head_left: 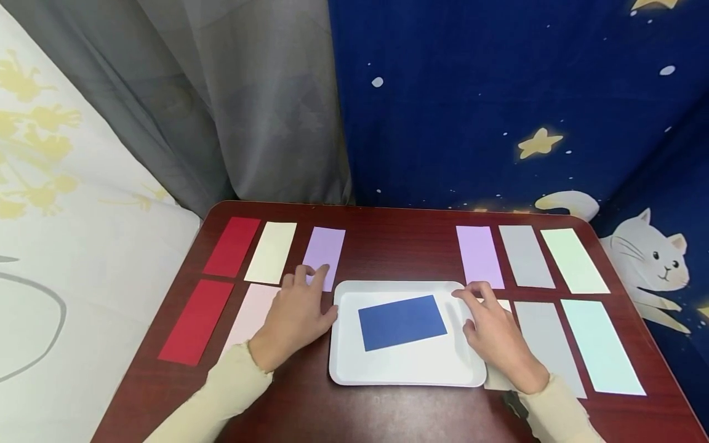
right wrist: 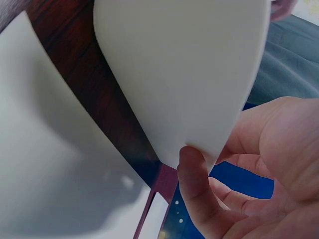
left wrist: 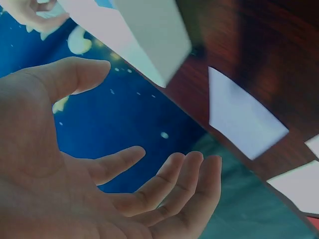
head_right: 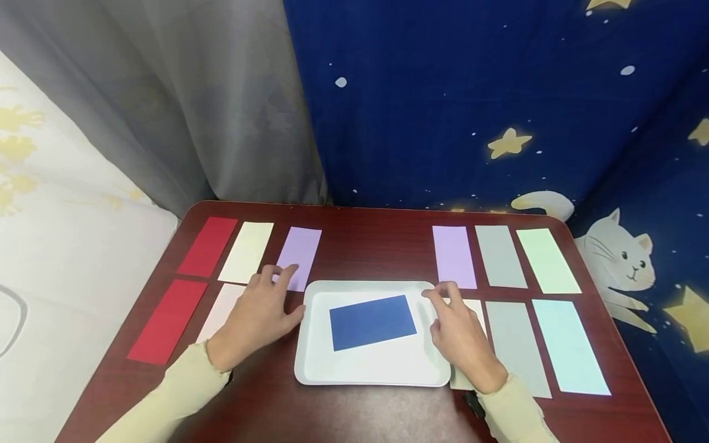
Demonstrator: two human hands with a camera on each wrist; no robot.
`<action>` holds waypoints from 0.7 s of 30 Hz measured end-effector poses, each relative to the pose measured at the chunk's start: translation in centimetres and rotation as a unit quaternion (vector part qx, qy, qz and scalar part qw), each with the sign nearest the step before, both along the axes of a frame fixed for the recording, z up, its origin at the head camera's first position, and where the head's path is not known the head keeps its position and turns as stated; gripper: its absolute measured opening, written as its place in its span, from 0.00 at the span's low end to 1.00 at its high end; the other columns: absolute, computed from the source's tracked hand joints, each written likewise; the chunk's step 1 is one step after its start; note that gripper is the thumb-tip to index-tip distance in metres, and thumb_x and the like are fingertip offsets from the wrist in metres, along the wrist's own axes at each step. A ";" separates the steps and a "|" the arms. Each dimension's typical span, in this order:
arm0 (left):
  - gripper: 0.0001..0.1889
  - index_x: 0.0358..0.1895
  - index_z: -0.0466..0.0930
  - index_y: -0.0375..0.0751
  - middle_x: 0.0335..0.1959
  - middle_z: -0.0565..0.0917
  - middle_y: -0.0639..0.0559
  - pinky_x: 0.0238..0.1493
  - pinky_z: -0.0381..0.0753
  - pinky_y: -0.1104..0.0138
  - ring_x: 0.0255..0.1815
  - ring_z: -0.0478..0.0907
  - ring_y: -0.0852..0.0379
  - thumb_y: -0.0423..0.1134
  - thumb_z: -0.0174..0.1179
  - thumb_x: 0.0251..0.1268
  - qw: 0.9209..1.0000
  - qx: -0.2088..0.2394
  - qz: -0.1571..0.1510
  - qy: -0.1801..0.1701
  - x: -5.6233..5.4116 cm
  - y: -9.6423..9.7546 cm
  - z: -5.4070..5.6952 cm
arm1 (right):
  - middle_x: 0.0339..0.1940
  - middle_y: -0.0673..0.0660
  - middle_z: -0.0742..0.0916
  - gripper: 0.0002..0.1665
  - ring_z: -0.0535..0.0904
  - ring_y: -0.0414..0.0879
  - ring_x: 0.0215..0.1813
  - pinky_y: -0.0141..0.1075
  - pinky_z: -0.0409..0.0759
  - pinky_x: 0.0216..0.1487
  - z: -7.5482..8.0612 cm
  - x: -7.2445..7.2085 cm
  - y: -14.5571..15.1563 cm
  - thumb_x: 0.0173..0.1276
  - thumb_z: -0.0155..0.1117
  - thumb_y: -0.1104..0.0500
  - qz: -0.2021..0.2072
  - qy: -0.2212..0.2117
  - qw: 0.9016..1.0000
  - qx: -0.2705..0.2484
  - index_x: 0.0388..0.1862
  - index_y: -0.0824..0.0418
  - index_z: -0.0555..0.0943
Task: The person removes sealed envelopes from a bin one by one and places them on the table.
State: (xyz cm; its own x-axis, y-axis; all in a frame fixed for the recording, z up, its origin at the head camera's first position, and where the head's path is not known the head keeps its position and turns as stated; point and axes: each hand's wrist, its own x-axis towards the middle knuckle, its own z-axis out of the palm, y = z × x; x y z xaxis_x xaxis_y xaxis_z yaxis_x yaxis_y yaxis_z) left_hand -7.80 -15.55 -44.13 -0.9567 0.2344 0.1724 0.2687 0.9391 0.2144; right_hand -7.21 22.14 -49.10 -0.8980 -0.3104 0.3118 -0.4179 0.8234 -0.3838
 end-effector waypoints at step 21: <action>0.37 0.73 0.78 0.40 0.65 0.79 0.35 0.44 0.90 0.48 0.58 0.83 0.34 0.55 0.74 0.66 0.985 -0.107 -0.137 -0.020 0.5 7.3 -1.0 | 0.60 0.65 0.78 0.37 0.85 0.55 0.36 0.38 0.79 0.26 -0.3 -0.1 0.0 0.53 0.75 0.81 0.004 0.006 1.000 0.001 0.63 0.63 0.84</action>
State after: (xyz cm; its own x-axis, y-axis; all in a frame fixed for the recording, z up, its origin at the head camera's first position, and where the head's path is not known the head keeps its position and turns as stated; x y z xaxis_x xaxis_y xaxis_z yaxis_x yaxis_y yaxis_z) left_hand -7.29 -8.23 -45.11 -0.8576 0.5115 0.0539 0.5135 0.8574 0.0349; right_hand -7.34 22.16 -49.41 -0.8923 -0.3172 0.3213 -0.4279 0.8211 -0.3777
